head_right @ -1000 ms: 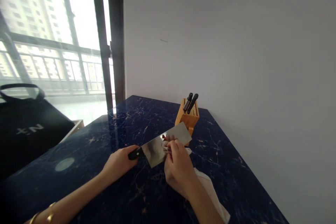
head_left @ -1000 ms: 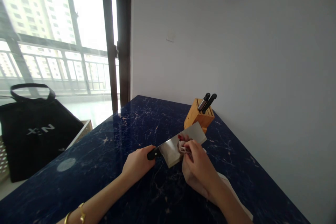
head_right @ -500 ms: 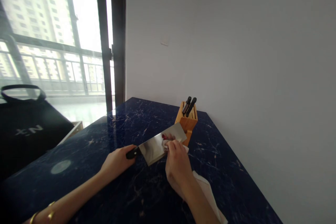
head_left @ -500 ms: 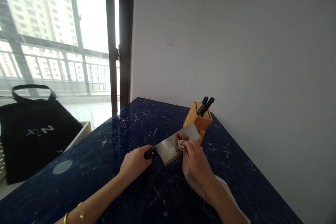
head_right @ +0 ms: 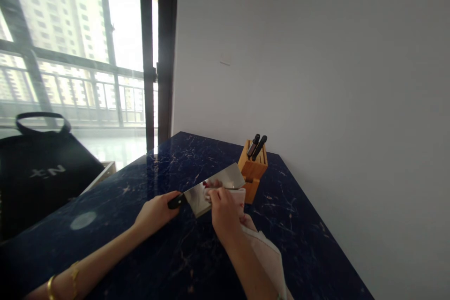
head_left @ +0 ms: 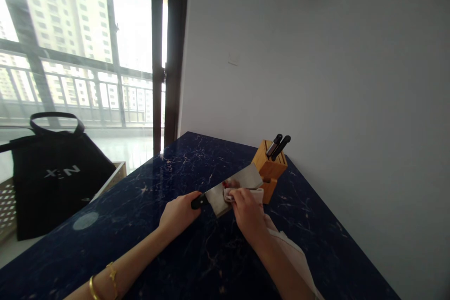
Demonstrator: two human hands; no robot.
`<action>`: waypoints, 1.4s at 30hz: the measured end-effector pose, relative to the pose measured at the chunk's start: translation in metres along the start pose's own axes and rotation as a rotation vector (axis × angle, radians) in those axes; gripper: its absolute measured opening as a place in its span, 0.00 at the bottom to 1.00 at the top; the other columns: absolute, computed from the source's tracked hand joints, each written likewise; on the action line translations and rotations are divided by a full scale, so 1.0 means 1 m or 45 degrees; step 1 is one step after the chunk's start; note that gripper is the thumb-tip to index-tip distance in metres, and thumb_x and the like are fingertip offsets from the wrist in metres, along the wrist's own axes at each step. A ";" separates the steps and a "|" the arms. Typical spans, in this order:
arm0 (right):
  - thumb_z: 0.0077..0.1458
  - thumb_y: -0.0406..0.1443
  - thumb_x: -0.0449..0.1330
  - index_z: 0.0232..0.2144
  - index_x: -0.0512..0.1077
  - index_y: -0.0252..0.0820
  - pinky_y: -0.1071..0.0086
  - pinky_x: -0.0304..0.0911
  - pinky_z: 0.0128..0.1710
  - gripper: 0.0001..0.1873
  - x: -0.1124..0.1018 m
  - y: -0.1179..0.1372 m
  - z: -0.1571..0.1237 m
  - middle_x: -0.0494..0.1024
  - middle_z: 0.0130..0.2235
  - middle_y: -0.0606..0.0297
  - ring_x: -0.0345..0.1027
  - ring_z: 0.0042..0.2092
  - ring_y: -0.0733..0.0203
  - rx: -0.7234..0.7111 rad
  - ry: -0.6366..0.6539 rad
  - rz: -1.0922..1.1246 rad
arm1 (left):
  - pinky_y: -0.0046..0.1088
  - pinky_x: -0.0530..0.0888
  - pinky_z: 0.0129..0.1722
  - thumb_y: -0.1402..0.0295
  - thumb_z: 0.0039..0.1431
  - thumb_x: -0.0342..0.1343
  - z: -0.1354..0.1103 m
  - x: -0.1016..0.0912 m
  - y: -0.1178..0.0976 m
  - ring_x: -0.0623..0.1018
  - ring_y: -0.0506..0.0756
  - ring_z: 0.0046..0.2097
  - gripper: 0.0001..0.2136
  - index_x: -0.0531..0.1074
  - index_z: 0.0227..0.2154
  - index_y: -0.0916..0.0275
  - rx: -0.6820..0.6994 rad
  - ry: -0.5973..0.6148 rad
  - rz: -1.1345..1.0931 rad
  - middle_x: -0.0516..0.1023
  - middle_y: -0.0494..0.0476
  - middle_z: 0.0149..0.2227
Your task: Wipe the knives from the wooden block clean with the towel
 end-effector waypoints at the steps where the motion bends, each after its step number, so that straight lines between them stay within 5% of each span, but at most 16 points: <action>1: 0.52 0.26 0.50 0.37 0.66 0.44 0.67 0.57 0.40 0.12 0.003 0.005 -0.002 0.68 0.35 0.63 0.61 0.40 0.59 -0.039 0.035 -0.004 | 0.24 0.61 0.28 0.67 0.49 0.50 0.000 0.000 -0.001 0.76 0.56 0.35 0.11 0.71 0.36 0.49 0.005 -0.003 0.003 0.77 0.48 0.31; 10: 0.55 0.27 0.47 0.41 0.63 0.41 0.63 0.56 0.44 0.12 -0.012 -0.012 -0.003 0.66 0.39 0.60 0.60 0.43 0.58 0.115 -0.105 0.033 | 0.23 0.62 0.28 0.66 0.49 0.50 -0.002 0.001 0.001 0.76 0.55 0.34 0.11 0.72 0.35 0.49 -0.025 0.003 -0.071 0.77 0.48 0.31; 17: 0.49 0.24 0.50 0.37 0.65 0.43 0.65 0.57 0.42 0.14 0.005 0.020 -0.012 0.67 0.36 0.63 0.61 0.41 0.58 -0.128 0.097 0.003 | 0.23 0.61 0.27 0.67 0.48 0.51 -0.004 0.001 0.000 0.76 0.55 0.34 0.10 0.72 0.34 0.49 -0.012 -0.027 -0.061 0.76 0.47 0.29; 23: 0.50 0.25 0.48 0.38 0.64 0.41 0.63 0.57 0.42 0.14 -0.006 -0.001 -0.010 0.67 0.36 0.61 0.61 0.42 0.57 0.053 -0.030 0.028 | 0.22 0.62 0.26 0.66 0.49 0.51 -0.003 0.001 0.000 0.75 0.54 0.32 0.09 0.72 0.34 0.51 -0.048 0.010 -0.101 0.76 0.47 0.30; 30: 0.47 0.24 0.51 0.36 0.65 0.42 0.64 0.57 0.41 0.14 0.004 0.018 -0.015 0.67 0.36 0.63 0.61 0.41 0.57 -0.107 0.091 0.003 | 0.22 0.62 0.27 0.66 0.49 0.51 -0.002 0.003 0.002 0.75 0.53 0.32 0.08 0.72 0.33 0.52 -0.043 0.016 -0.121 0.76 0.47 0.29; 38: 0.50 0.25 0.48 0.40 0.63 0.41 0.62 0.58 0.43 0.15 -0.013 -0.014 -0.010 0.67 0.38 0.60 0.61 0.42 0.57 0.132 -0.174 0.116 | 0.22 0.62 0.25 0.66 0.49 0.51 -0.002 0.005 0.004 0.75 0.53 0.31 0.10 0.72 0.34 0.51 -0.058 0.018 -0.168 0.76 0.47 0.30; 42: 0.47 0.24 0.50 0.38 0.64 0.41 0.63 0.58 0.43 0.15 -0.001 0.012 -0.013 0.67 0.37 0.62 0.61 0.42 0.57 -0.070 0.024 0.066 | 0.21 0.62 0.26 0.67 0.49 0.51 -0.002 0.005 0.003 0.75 0.53 0.32 0.09 0.72 0.34 0.52 -0.073 0.031 -0.156 0.76 0.48 0.30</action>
Point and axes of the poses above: each hand's wrist, its own z-axis towards the middle knuckle, its own x-axis out of the palm, y = z × x, the point moved 6 cm from there along z, towards the middle knuckle
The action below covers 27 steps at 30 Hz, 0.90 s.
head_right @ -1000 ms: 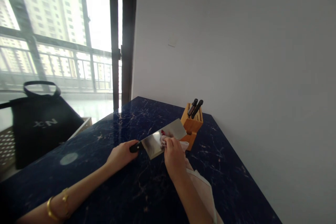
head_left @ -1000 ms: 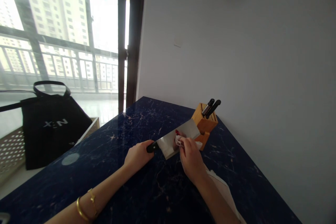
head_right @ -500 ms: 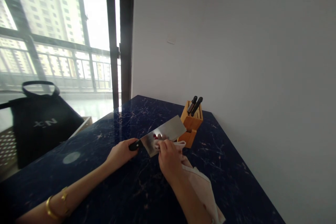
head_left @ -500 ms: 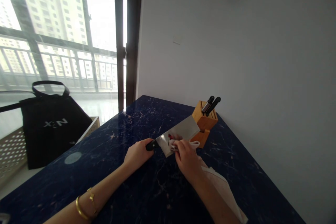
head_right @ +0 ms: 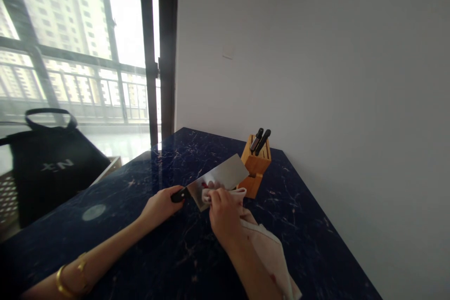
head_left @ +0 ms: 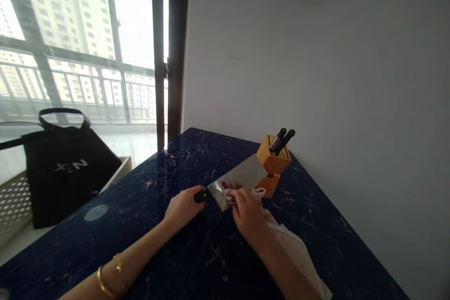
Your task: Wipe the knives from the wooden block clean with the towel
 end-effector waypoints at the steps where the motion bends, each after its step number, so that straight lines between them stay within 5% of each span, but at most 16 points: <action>1: 0.47 0.24 0.51 0.37 0.65 0.42 0.63 0.58 0.43 0.15 0.003 0.007 -0.001 0.67 0.36 0.62 0.61 0.41 0.57 -0.052 0.059 -0.006 | 0.21 0.63 0.27 0.67 0.49 0.51 0.000 0.000 -0.001 0.75 0.53 0.32 0.09 0.72 0.33 0.52 0.012 -0.005 -0.003 0.76 0.47 0.29; 10: 0.48 0.24 0.49 0.39 0.64 0.41 0.63 0.58 0.43 0.15 -0.001 -0.012 0.001 0.67 0.37 0.60 0.62 0.42 0.57 0.146 -0.072 0.016 | 0.21 0.61 0.25 0.67 0.48 0.51 0.001 0.001 0.001 0.75 0.53 0.31 0.09 0.72 0.33 0.51 0.026 -0.014 -0.013 0.76 0.47 0.29; 16: 0.48 0.24 0.50 0.37 0.64 0.42 0.63 0.57 0.44 0.14 0.015 0.022 -0.004 0.67 0.37 0.62 0.61 0.41 0.57 -0.095 0.165 -0.046 | 0.21 0.60 0.25 0.67 0.48 0.51 0.001 0.000 0.000 0.75 0.52 0.32 0.10 0.72 0.34 0.50 0.072 -0.035 -0.045 0.76 0.46 0.30; 22: 0.46 0.25 0.51 0.37 0.64 0.42 0.64 0.57 0.43 0.14 0.003 0.003 -0.001 0.67 0.37 0.61 0.60 0.42 0.56 0.122 0.062 -0.088 | 0.21 0.59 0.23 0.66 0.48 0.50 0.003 0.003 0.006 0.74 0.52 0.28 0.08 0.72 0.32 0.52 0.066 -0.028 -0.077 0.75 0.47 0.27; 27: 0.44 0.25 0.51 0.34 0.65 0.42 0.64 0.56 0.44 0.13 0.013 0.021 -0.004 0.67 0.37 0.62 0.60 0.41 0.57 -0.062 0.188 -0.070 | 0.21 0.58 0.23 0.67 0.47 0.51 0.004 0.003 0.007 0.73 0.51 0.27 0.10 0.72 0.33 0.52 0.059 -0.034 -0.091 0.75 0.46 0.27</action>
Point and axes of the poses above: each hand's wrist, its own z-axis towards the middle knuckle, its own x-axis out of the palm, y = z × x, the point moved 6 cm from there along z, towards the middle knuckle
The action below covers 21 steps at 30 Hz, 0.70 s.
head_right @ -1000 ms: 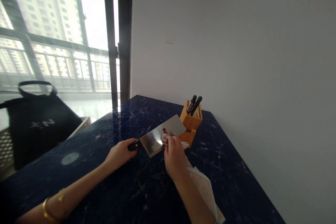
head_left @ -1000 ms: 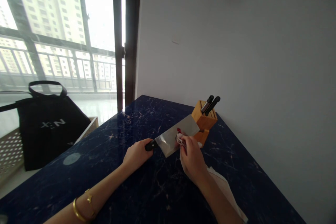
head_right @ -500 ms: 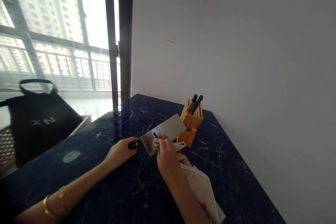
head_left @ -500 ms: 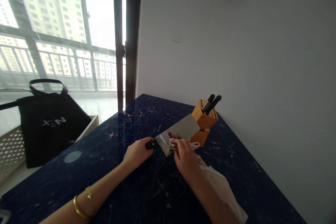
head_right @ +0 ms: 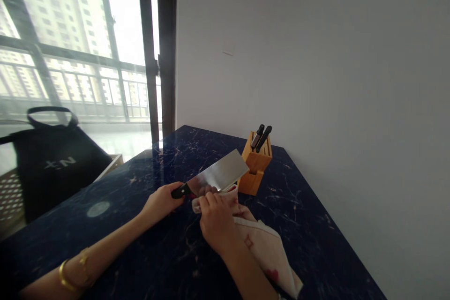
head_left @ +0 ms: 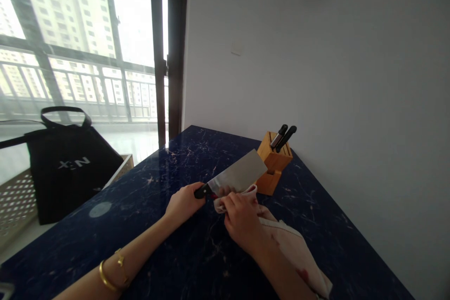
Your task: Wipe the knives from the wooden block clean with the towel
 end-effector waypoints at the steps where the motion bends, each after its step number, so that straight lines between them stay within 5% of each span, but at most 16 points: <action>1: 0.44 0.25 0.51 0.33 0.65 0.42 0.63 0.56 0.44 0.13 0.001 0.001 0.000 0.67 0.37 0.62 0.60 0.41 0.56 0.003 0.003 0.003 | 0.21 0.58 0.23 0.66 0.47 0.51 0.000 0.000 0.000 0.73 0.51 0.28 0.10 0.72 0.33 0.52 0.006 -0.002 0.000 0.75 0.46 0.27; 8: 0.43 0.23 0.49 0.35 0.62 0.40 0.65 0.58 0.42 0.16 -0.011 -0.031 0.001 0.65 0.36 0.60 0.60 0.42 0.57 0.306 -0.245 0.111 | 0.21 0.59 0.25 0.67 0.47 0.51 -0.003 -0.002 -0.004 0.74 0.52 0.29 0.09 0.72 0.31 0.51 0.020 -0.027 0.058 0.75 0.46 0.27; 16: 0.41 0.22 0.48 0.33 0.63 0.40 0.60 0.58 0.43 0.16 0.010 0.003 -0.001 0.65 0.36 0.60 0.59 0.41 0.56 0.095 -0.093 0.118 | 0.22 0.60 0.27 0.65 0.48 0.50 -0.008 0.001 -0.010 0.75 0.53 0.33 0.08 0.72 0.32 0.50 0.067 -0.042 0.139 0.76 0.46 0.28; 21: 0.43 0.22 0.48 0.37 0.63 0.40 0.61 0.59 0.44 0.18 0.010 0.001 -0.002 0.65 0.37 0.61 0.60 0.42 0.57 0.110 -0.140 0.264 | 0.23 0.60 0.27 0.63 0.50 0.50 -0.008 0.002 -0.014 0.76 0.54 0.35 0.08 0.71 0.33 0.50 0.088 -0.038 0.196 0.77 0.47 0.30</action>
Point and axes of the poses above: each hand's wrist, its own z-axis towards the middle knuckle, its own x-axis out of the palm, y = z × x, the point moved 6 cm from there along z, towards the middle knuckle
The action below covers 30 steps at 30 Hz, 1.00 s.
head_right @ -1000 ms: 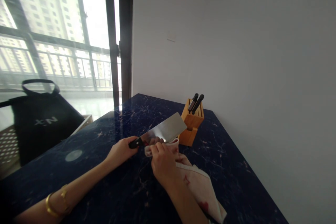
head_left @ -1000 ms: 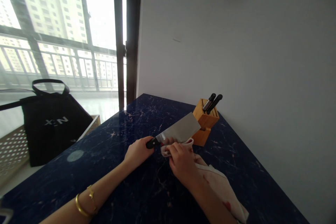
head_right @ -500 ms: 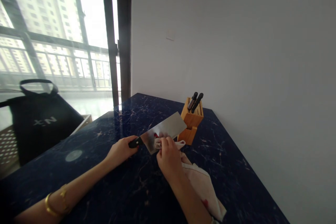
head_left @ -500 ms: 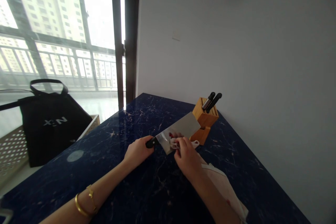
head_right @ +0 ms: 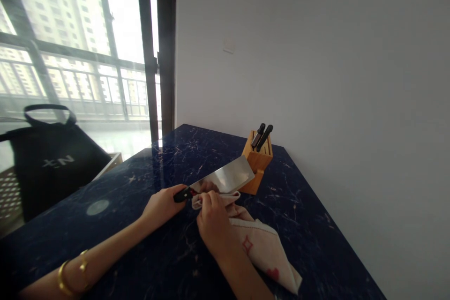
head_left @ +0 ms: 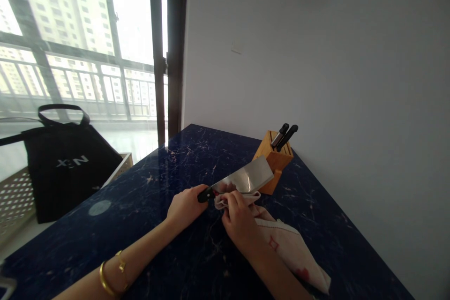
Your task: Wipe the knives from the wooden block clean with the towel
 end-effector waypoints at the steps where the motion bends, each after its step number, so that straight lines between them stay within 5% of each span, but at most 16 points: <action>1: 0.43 0.22 0.48 0.37 0.63 0.40 0.61 0.59 0.45 0.18 -0.001 -0.001 0.001 0.65 0.37 0.61 0.60 0.42 0.57 -0.002 -0.012 0.020 | 0.23 0.61 0.27 0.63 0.50 0.50 0.000 0.000 0.000 0.76 0.54 0.35 0.08 0.71 0.33 0.50 -0.007 0.004 0.007 0.77 0.47 0.30; 21: 0.52 0.26 0.50 0.40 0.65 0.41 0.63 0.62 0.44 0.12 -0.010 0.006 0.010 0.68 0.38 0.60 0.65 0.42 0.58 0.011 -0.141 0.207 | 0.24 0.60 0.26 0.63 0.49 0.50 -0.001 0.002 -0.005 0.76 0.55 0.35 0.06 0.71 0.31 0.52 0.032 0.023 0.092 0.77 0.48 0.30; 30: 0.51 0.24 0.50 0.40 0.65 0.41 0.63 0.62 0.45 0.15 -0.011 0.008 0.008 0.69 0.39 0.61 0.65 0.44 0.59 0.001 -0.115 0.182 | 0.24 0.63 0.30 0.65 0.50 0.50 -0.002 -0.002 -0.007 0.76 0.56 0.37 0.11 0.71 0.37 0.48 -0.028 0.062 0.056 0.78 0.48 0.33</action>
Point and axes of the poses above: each hand's wrist, its own z-axis towards the middle knuckle, its own x-axis out of the palm, y = z × x, the point moved 6 cm from there along z, towards the middle knuckle
